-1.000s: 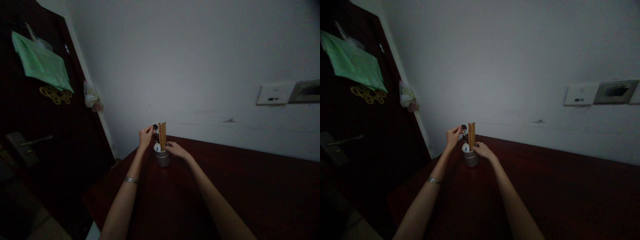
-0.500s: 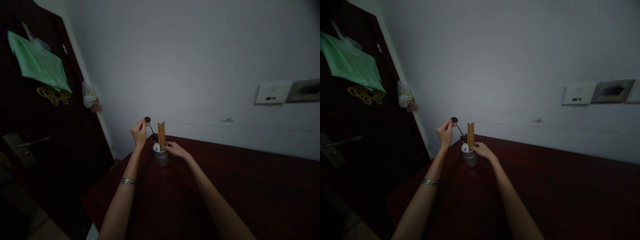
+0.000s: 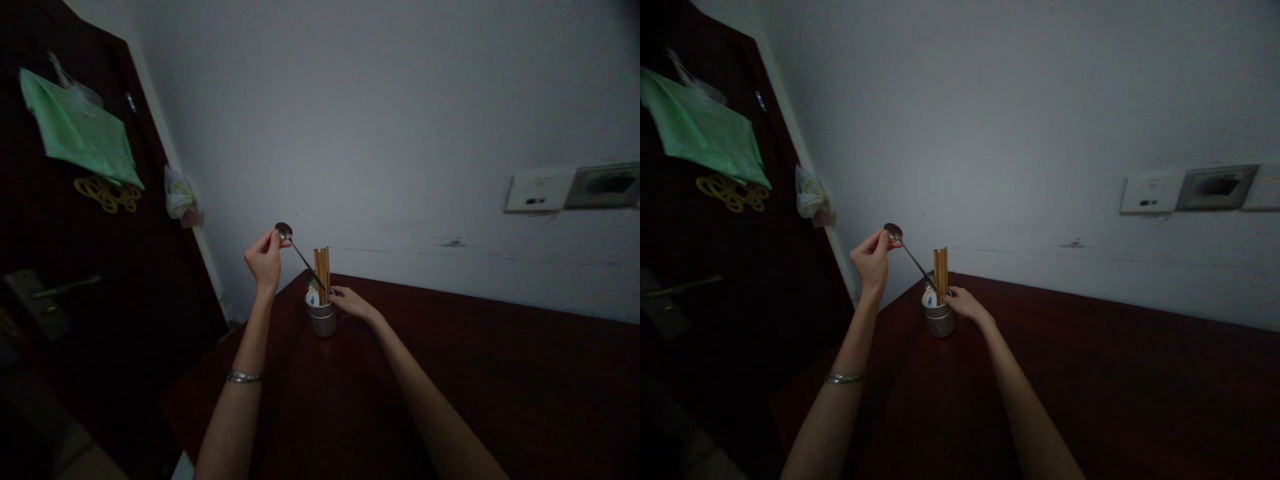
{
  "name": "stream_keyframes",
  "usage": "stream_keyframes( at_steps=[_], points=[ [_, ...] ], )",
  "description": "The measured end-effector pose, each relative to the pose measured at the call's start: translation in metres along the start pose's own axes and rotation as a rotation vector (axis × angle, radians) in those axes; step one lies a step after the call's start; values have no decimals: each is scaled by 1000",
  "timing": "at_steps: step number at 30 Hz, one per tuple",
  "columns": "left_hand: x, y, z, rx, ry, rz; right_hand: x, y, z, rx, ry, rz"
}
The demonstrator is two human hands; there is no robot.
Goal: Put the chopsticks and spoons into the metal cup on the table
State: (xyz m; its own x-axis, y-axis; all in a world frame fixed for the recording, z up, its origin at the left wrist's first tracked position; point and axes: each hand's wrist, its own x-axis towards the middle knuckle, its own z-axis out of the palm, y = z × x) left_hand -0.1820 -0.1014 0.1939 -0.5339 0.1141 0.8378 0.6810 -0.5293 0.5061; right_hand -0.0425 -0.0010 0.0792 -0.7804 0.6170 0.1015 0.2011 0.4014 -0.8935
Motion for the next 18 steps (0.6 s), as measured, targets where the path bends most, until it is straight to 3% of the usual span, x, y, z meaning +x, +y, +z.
stream_keyframes(
  at_steps=[12, 14, 18],
  points=[
    [-13, -13, 17, -182, -320, -288, 2, 3, -2, 56, 14, 103],
    [-14, -15, 17, -182, -354, -303, 1, 2, -6, 24, 75, 51],
    [-17, -17, 19, -160, -372, -311, -4, -18, -23, -52, 315, -113]
  ],
)
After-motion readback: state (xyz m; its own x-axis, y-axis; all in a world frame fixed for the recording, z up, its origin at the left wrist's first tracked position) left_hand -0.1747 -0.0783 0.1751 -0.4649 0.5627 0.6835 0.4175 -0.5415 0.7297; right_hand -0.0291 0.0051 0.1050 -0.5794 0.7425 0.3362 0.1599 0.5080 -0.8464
